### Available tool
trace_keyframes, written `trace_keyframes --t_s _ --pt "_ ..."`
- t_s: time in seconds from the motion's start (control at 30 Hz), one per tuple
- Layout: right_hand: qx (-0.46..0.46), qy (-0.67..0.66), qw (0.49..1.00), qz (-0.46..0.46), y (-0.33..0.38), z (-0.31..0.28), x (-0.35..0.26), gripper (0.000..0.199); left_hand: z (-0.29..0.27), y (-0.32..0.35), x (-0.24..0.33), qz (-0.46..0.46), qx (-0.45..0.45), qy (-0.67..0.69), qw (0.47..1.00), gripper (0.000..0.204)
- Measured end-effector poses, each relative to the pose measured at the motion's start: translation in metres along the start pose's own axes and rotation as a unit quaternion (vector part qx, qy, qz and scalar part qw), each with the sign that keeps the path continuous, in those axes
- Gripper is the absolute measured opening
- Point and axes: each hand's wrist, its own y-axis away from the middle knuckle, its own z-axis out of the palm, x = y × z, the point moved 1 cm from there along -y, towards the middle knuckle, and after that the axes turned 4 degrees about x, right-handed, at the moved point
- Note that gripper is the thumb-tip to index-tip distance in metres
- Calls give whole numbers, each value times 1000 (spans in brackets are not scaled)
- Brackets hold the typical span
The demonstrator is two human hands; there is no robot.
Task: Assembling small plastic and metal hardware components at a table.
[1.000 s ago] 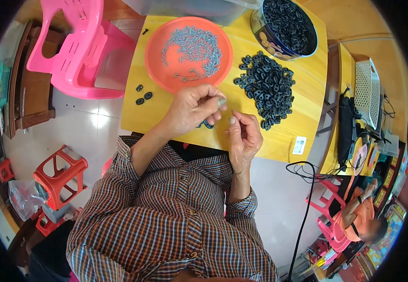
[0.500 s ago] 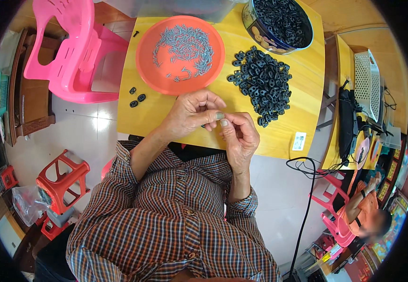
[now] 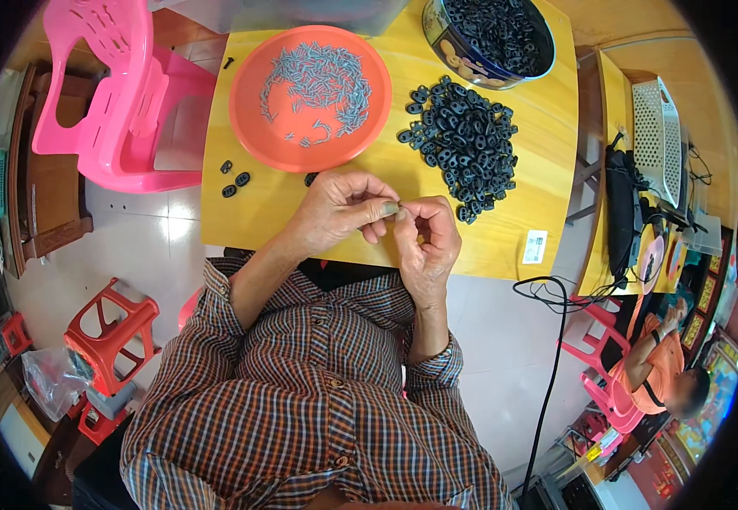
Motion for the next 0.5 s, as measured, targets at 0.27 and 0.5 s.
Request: trace_keyframes --t_s 0.27,0.5 --pt "-4 -16 1000 -17 -2 -5 0 8 -1 0 6 -28 -25 -11 999 15" --pt "-5 -31 999 -8 1 -1 1 9 -1 1 6 -50 -24 -2 998 14"
